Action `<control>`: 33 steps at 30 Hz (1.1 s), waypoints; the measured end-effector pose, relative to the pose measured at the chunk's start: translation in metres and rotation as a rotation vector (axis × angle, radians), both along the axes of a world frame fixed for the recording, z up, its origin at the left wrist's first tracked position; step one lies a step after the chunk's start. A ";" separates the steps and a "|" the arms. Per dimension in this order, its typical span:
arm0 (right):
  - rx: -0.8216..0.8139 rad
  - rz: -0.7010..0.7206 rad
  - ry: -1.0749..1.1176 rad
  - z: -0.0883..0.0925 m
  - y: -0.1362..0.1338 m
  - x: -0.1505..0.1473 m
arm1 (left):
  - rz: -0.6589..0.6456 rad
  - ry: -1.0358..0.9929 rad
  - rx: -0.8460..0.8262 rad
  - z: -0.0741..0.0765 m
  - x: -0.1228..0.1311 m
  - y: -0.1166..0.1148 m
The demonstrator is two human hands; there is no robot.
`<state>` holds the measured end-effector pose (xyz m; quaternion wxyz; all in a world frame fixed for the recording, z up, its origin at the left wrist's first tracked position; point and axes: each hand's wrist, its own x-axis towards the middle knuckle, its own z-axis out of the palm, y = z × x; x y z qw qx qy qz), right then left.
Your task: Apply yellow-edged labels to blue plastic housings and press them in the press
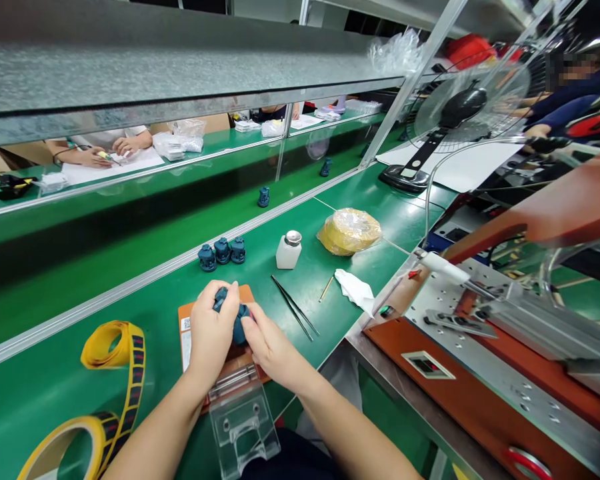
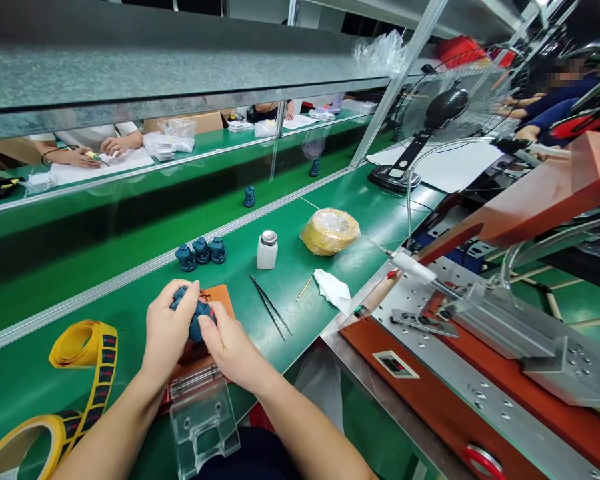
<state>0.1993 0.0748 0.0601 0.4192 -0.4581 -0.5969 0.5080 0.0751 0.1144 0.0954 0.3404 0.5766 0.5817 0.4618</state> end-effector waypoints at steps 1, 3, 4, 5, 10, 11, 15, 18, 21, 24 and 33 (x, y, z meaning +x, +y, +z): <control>0.011 -0.014 -0.020 -0.001 0.001 -0.001 | 0.005 0.008 0.007 0.000 0.000 0.001; 0.025 -0.047 -0.040 -0.002 0.002 -0.002 | -0.014 -0.027 -0.006 -0.003 0.000 0.005; 0.019 -0.055 -0.028 -0.002 0.002 -0.002 | -0.033 -0.061 -0.023 -0.004 -0.001 0.007; -0.002 -0.054 0.004 -0.003 0.002 -0.003 | -0.053 -0.097 -0.043 -0.006 -0.001 0.009; -0.202 0.067 0.307 -0.006 -0.003 -0.001 | -0.102 -0.263 -0.130 -0.013 -0.002 0.017; -0.217 0.083 0.339 -0.007 -0.003 0.000 | -0.110 -0.295 -0.146 -0.014 -0.002 0.017; -0.213 0.065 0.403 -0.007 -0.004 0.003 | -0.141 -0.382 -0.176 -0.012 0.000 0.017; -0.191 0.040 0.422 -0.007 -0.004 0.005 | -0.193 -0.423 -0.188 -0.011 0.000 0.018; -0.154 0.023 0.430 -0.009 -0.004 0.007 | -0.251 -0.451 -0.203 -0.012 -0.002 0.019; -0.103 -0.030 0.388 -0.013 -0.004 0.009 | -0.270 -0.456 -0.204 -0.012 -0.004 0.020; 0.324 -0.361 -0.125 -0.014 -0.001 0.021 | -0.348 -0.571 -0.244 -0.010 -0.006 0.017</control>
